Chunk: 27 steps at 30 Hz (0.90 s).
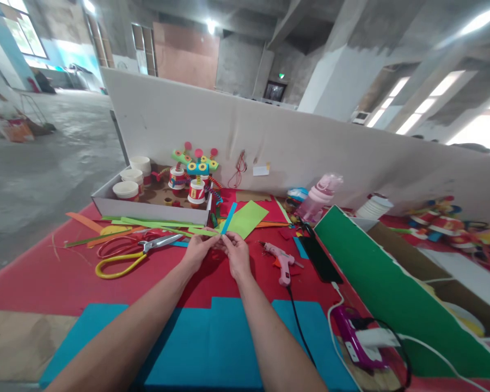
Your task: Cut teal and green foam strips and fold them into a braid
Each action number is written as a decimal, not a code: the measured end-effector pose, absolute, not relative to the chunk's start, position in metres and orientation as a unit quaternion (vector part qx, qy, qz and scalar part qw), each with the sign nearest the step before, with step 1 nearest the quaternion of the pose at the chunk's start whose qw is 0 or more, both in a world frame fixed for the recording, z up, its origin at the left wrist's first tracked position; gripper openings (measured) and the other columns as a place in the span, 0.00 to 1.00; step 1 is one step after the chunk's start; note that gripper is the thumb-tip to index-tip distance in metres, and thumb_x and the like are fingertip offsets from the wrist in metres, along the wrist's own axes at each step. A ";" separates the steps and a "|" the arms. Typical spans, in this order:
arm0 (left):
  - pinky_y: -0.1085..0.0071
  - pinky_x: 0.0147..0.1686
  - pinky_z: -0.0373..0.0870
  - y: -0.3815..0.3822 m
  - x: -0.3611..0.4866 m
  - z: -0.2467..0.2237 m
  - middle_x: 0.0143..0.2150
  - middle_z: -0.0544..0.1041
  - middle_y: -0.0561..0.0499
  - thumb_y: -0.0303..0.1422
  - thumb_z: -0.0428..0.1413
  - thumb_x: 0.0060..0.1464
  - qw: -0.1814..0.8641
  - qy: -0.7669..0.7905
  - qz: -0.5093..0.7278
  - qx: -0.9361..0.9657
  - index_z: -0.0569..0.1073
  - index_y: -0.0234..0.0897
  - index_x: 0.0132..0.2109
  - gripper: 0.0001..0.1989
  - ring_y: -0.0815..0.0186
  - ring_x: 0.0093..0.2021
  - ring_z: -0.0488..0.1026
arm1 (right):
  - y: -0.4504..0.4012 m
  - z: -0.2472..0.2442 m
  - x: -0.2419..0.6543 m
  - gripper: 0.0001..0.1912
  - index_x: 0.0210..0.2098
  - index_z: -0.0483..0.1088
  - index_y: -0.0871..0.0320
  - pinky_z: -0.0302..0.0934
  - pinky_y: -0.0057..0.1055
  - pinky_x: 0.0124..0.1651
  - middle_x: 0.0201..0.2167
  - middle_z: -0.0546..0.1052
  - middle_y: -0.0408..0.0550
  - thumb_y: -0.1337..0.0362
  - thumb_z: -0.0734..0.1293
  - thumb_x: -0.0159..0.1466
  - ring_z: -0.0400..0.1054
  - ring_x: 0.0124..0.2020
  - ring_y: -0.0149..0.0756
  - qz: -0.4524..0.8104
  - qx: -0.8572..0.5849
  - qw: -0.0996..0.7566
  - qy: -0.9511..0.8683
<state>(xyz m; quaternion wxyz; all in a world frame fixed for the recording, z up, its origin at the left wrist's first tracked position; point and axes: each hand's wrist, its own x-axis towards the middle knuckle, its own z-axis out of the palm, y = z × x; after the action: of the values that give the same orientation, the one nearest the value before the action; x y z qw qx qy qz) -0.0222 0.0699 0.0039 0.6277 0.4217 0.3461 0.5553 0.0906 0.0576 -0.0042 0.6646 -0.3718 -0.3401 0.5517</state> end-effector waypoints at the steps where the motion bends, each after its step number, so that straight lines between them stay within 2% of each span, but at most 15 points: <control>1: 0.73 0.29 0.68 0.070 -0.023 0.004 0.27 0.78 0.47 0.38 0.65 0.40 0.619 0.362 0.553 0.425 0.75 0.31 0.32 0.15 0.67 0.27 0.73 | 0.057 -0.004 0.091 0.14 0.32 0.70 0.59 0.71 0.33 0.34 0.25 0.76 0.42 0.60 0.74 0.49 0.71 0.25 0.31 0.557 -0.373 0.657 -0.345; 6: 0.72 0.28 0.67 0.073 -0.024 0.002 0.26 0.78 0.47 0.40 0.65 0.40 0.598 0.393 0.540 0.443 0.76 0.30 0.29 0.16 0.66 0.26 0.72 | 0.055 0.000 0.093 0.15 0.31 0.70 0.59 0.71 0.31 0.35 0.24 0.75 0.40 0.60 0.75 0.48 0.70 0.25 0.29 0.576 -0.377 0.633 -0.354; 10: 0.73 0.29 0.68 0.073 -0.024 0.000 0.27 0.77 0.49 0.38 0.66 0.40 0.584 0.375 0.557 0.455 0.76 0.32 0.29 0.13 0.67 0.28 0.72 | 0.056 -0.001 0.092 0.14 0.31 0.71 0.58 0.71 0.31 0.35 0.24 0.74 0.40 0.59 0.74 0.48 0.69 0.25 0.28 0.584 -0.360 0.640 -0.345; 20: 0.73 0.27 0.66 0.073 -0.023 -0.001 0.26 0.77 0.48 0.40 0.65 0.41 0.586 0.388 0.548 0.454 0.77 0.31 0.30 0.15 0.68 0.25 0.71 | 0.057 -0.004 0.091 0.15 0.30 0.71 0.58 0.71 0.33 0.35 0.23 0.74 0.41 0.56 0.74 0.49 0.70 0.25 0.30 0.571 -0.368 0.657 -0.326; 27: 0.73 0.26 0.67 0.073 -0.024 -0.002 0.26 0.77 0.47 0.41 0.64 0.42 0.590 0.396 0.541 0.450 0.77 0.30 0.30 0.16 0.68 0.25 0.71 | 0.057 -0.002 0.091 0.14 0.30 0.72 0.60 0.71 0.32 0.34 0.23 0.75 0.42 0.58 0.74 0.49 0.71 0.25 0.31 0.569 -0.371 0.651 -0.338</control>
<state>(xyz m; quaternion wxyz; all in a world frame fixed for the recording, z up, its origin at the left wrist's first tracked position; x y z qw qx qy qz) -0.0240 0.0730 -0.0017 0.5898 0.4498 0.3964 0.5410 0.0907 0.0566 -0.0020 0.6510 -0.3709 -0.3383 0.5694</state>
